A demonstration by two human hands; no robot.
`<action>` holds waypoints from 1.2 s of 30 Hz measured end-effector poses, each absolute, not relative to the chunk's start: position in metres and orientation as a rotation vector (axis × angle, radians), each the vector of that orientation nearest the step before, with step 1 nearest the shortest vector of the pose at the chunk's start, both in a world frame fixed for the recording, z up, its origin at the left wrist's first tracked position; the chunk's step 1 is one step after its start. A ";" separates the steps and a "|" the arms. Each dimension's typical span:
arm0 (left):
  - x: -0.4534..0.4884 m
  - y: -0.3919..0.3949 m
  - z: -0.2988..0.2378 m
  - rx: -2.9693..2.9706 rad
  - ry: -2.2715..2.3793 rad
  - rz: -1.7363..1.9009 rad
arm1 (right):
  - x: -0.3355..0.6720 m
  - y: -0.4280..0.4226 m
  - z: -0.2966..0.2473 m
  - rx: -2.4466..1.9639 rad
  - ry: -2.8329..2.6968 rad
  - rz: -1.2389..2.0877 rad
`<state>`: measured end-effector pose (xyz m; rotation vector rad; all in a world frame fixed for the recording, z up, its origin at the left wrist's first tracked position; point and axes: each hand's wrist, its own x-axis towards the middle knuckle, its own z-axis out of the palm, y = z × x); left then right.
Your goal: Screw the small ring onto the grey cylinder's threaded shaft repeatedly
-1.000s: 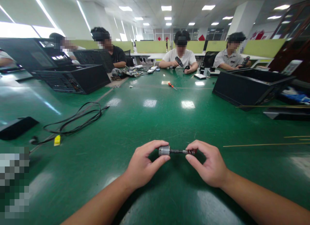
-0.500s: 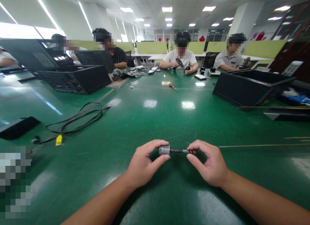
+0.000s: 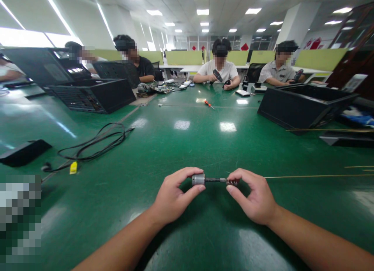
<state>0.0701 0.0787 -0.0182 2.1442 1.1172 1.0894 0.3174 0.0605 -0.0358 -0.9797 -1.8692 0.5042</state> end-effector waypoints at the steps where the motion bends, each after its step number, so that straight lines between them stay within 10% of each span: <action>1: 0.070 0.079 -0.018 2.139 1.125 1.089 | 0.317 0.060 -0.036 -0.978 -1.868 0.501; 23: 0.057 0.104 -0.016 0.862 1.035 1.103 | 0.320 0.058 -0.040 -0.937 -1.888 0.399; 36: -0.087 0.077 -0.004 1.618 1.766 1.000 | 0.312 0.058 -0.039 -0.872 -1.942 0.444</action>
